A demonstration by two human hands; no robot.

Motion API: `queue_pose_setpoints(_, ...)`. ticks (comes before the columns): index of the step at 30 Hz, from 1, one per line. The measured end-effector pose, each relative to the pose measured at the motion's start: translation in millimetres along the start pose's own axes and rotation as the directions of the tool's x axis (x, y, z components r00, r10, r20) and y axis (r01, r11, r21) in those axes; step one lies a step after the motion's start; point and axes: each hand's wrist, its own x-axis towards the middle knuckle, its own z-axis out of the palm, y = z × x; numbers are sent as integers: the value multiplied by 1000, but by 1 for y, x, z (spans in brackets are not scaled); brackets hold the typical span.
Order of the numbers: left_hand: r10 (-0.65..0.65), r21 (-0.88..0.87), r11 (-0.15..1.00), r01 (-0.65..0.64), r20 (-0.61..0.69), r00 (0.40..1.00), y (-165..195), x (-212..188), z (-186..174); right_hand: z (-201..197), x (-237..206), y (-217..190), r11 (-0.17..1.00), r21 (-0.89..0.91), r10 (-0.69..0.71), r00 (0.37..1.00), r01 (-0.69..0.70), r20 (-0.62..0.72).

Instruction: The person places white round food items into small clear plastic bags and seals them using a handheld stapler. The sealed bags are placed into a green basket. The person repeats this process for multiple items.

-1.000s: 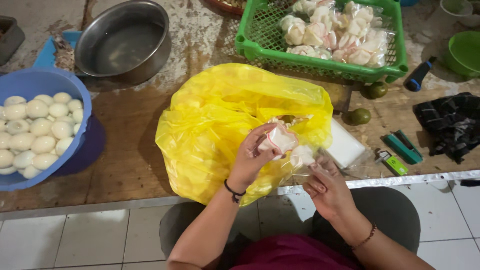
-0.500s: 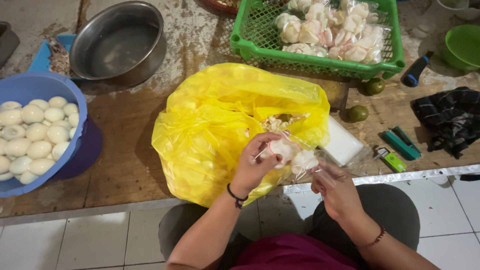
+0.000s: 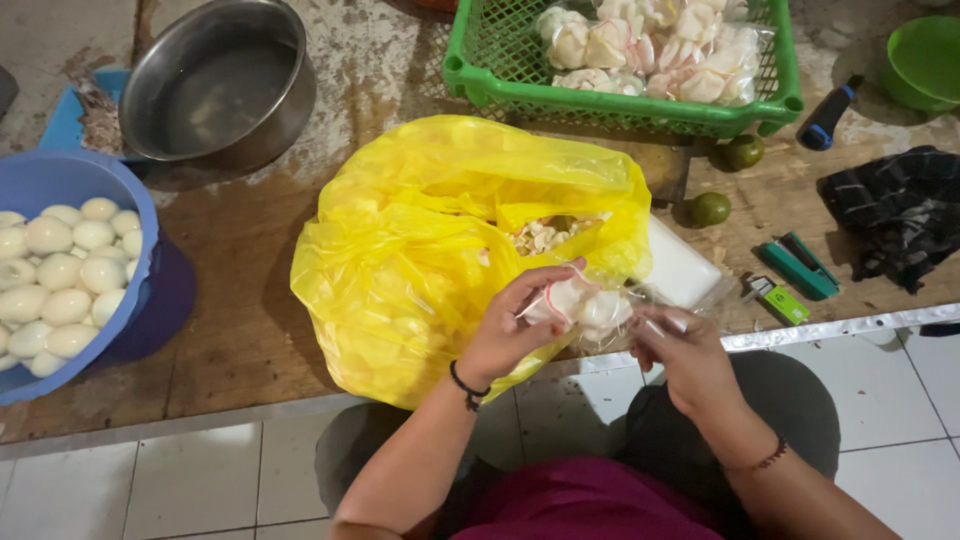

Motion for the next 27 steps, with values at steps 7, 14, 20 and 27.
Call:
queue_pose_setpoints(7, -35, -70, 997, 25, -157, 987, 12, 7, -18, 3, 13, -26, 986, -122, -91, 976, 117, 200)
queue_pose_setpoints(14, -55, 29, 997, 69, -344, 937, 42, 14, -24, 16, 36, -78, 969, -105, -86, 705, 223, 704)
queue_pose_setpoints(20, 108, 139, 989, -55, -405, 908, 27, 14, -26, 43, 27, -88, 792, -268, -147, 596, 549, 789)
queue_pose_setpoints(27, 186, 204, 973, -105, -432, 882, 21, 13, -12, 55, 36, -65, 878, -153, -183, 613, 454, 769)
